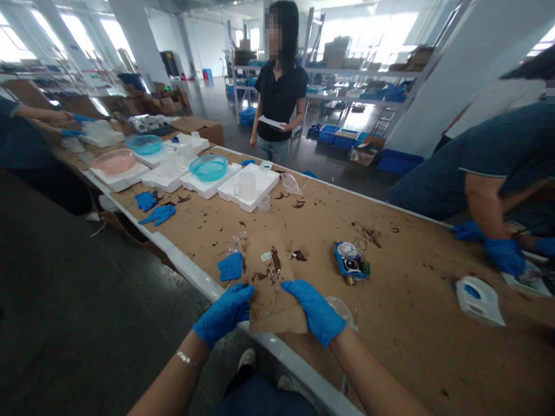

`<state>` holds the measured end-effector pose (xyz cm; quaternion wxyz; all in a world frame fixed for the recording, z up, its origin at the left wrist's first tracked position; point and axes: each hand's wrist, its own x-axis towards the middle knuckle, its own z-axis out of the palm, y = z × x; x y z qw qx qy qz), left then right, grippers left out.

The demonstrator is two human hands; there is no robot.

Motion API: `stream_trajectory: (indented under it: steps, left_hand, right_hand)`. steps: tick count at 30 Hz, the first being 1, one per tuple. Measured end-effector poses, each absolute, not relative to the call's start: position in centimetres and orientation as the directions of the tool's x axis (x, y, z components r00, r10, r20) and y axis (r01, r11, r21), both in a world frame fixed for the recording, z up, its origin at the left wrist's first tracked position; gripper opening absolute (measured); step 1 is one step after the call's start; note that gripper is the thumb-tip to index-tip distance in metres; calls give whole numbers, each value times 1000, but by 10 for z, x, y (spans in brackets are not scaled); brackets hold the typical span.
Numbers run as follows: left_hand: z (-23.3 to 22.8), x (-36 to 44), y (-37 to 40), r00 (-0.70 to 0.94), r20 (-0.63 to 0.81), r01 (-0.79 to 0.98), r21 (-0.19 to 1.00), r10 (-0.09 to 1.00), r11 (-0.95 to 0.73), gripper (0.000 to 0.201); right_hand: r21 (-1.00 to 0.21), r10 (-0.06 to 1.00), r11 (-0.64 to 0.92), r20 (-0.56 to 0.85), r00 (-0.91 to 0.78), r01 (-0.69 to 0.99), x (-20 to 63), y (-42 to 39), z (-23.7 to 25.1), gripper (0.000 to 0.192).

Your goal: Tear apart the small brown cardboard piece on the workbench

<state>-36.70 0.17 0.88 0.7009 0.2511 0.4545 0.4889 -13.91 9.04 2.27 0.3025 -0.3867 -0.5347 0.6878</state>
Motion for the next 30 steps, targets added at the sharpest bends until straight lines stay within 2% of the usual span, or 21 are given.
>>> stream_trajectory:
  steps: [2,4,7,9,11,20,24,27,30]
  left_hand:
    - [7,-358,4,93,-338,-484,807,937,339,55]
    - [9,-358,6,78,-300,-492,818,951,299,58]
    - [15,-362,5,94,-269,-492,825,959,279,61]
    - [18,-363,3,128,-263,-492,820,956,291,61]
    - [19,-363,1,157,-269,-496,810,950,312,61]
    - [8,-362,-4,208,-306,-532,762,929,370,66]
    - [6,-364,-4,215,-317,-516,766,924,383,65]
    - [5,-364,-4,227,-309,-512,769,924,383,65]
    - [2,-363,-3,238,-298,-530,758,925,380,66]
  right_hand:
    - [-963,857,-269,-236,-459,-8,-147,83,14,47]
    - [-940,841,-337,-276,-466,-51,-153,82,12,44]
    - [-840,713,-531,-369,-597,-114,-152,88,19,40]
    - [-804,628,-588,-383,-677,-91,-149,94,26,40]
    - [-824,603,-563,-356,-714,-64,-146,99,31,45]
    - [-897,634,-442,-296,-714,-20,-148,91,24,53]
    - [-890,667,-456,-331,-668,-14,-146,91,23,53]
    - [-891,632,-453,-296,-716,-31,-143,89,25,59]
    - [-899,647,-433,-257,-718,-67,-144,86,22,62]
